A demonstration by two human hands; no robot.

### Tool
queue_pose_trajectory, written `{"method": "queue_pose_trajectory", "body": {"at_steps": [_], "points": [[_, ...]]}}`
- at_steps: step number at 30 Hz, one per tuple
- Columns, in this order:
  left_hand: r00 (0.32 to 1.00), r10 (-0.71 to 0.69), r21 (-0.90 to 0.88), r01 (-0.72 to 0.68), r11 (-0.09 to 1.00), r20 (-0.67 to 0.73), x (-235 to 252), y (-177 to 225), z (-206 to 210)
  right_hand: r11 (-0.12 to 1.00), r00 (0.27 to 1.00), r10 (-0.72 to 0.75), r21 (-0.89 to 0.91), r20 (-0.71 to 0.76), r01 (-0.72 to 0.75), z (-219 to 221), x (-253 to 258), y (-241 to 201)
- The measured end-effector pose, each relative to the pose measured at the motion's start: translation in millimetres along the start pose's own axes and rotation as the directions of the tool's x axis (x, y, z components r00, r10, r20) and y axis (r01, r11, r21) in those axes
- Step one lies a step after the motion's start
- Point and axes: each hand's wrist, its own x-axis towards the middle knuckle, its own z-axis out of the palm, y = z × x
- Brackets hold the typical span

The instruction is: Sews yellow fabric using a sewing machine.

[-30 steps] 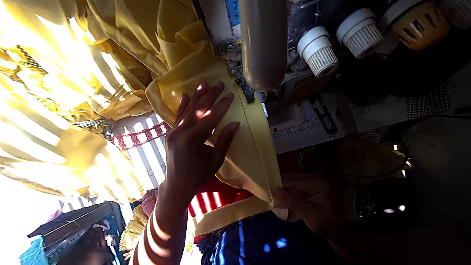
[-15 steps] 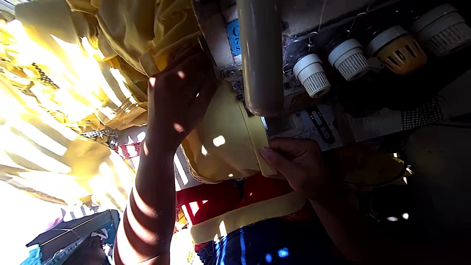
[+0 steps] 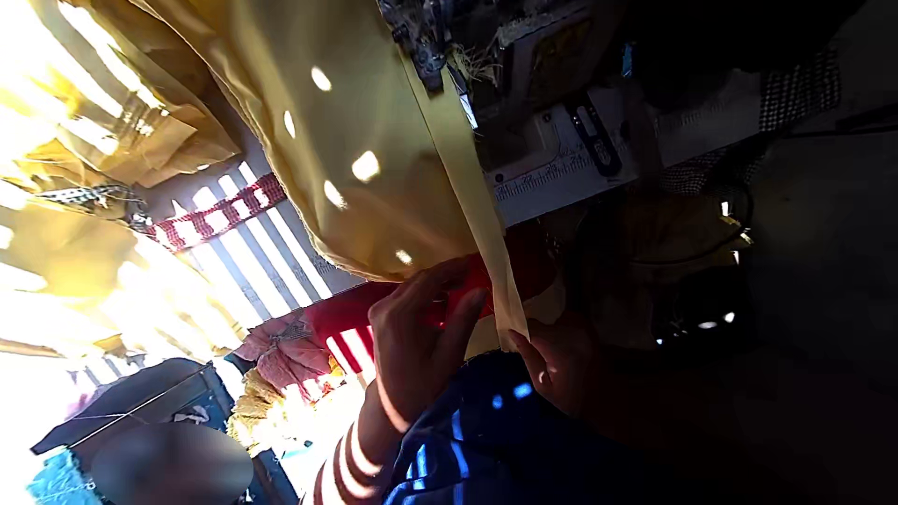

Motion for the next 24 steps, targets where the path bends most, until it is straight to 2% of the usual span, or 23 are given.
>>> {"method": "queue_pose_trajectory", "body": {"at_steps": [2, 4, 5, 6, 7, 8, 9, 10, 11, 12, 13, 15, 17, 21, 24], "points": [[0.994, -0.082, -0.194, 0.095, 0.976, 0.075, -17.0, -8.4, 20.7, 0.996, 0.997, -0.078, -0.044, 0.015, 0.078, -2.3, -9.5, -6.6], [0.985, -0.136, -0.38, 0.166, 0.91, 0.104, -23.6, -4.7, 29.3, 0.982, 0.977, -0.174, -0.052, 0.126, 0.182, -9.0, -6.7, -9.3], [0.982, -0.16, -0.406, 0.186, 0.895, 0.098, -25.1, -0.3, 29.7, 0.975, 0.945, -0.201, -0.041, 0.256, 0.219, -17.7, -0.8, -8.1], [0.978, -0.184, -0.416, 0.207, 0.886, 0.096, -26.4, 3.7, 28.1, 0.976, 0.885, -0.192, -0.009, 0.425, 0.216, -30.9, 9.1, -5.4], [0.972, -0.21, -0.442, 0.236, 0.865, 0.109, -27.4, 6.8, 24.5, 0.986, 0.806, -0.147, 0.024, 0.574, 0.163, -47.0, 24.6, -2.1], [0.962, -0.239, -0.482, 0.273, 0.833, 0.133, -28.0, 9.1, 20.0, 0.996, 0.758, -0.091, 0.054, 0.646, 0.073, -63.6, 44.3, 0.9], [0.948, -0.271, -0.534, 0.318, 0.784, 0.166, -28.3, 11.6, 15.2, 0.997, 0.807, -0.059, 0.079, 0.588, 0.016, -74.7, 62.9, 4.4], [0.931, -0.302, -0.596, 0.364, 0.716, 0.206, -28.6, 15.1, 11.1, 0.993, 0.916, -0.046, 0.114, 0.398, 0.0, -76.5, 80.7, 7.3], [0.913, -0.325, -0.66, 0.403, 0.634, 0.246, -29.4, 19.6, 8.4, 0.988, 0.987, -0.049, 0.152, 0.153, 0.026, -70.3, 101.7, 8.3], [0.9, -0.336, -0.714, 0.426, 0.555, 0.277, -30.9, 24.3, 7.6, 0.978, 0.999, -0.045, 0.202, -0.022, 0.049, -60.8, 123.4, 7.9], [0.898, -0.328, -0.748, 0.429, 0.507, 0.293, -33.1, 28.2, 8.3, 0.961, 0.996, -0.031, 0.272, -0.083, 0.053, -50.3, 140.3, 7.0], [0.921, -0.286, -0.771, 0.38, 0.511, 0.264, -36.0, 32.5, 13.5, 0.884, 0.999, 0.009, 0.467, -0.045, 0.013, -31.1, 150.4, 1.9], [0.942, -0.267, -0.75, 0.325, 0.576, 0.203, -38.3, 31.8, 18.2, 0.785, 0.997, 0.073, 0.617, -0.004, -0.055, -18.0, 137.2, -9.2], [0.94, -0.288, -0.706, 0.328, 0.627, 0.181, -44.1, 19.9, 22.2, 0.708, 0.979, 0.178, 0.677, 0.104, -0.201, -13.3, 92.3, -12.6], [0.936, -0.299, -0.699, 0.339, 0.629, 0.185, -42.3, 8.6, 27.0, 0.593, 0.96, 0.215, 0.757, 0.178, -0.273, -19.0, 77.7, -16.1]]}}
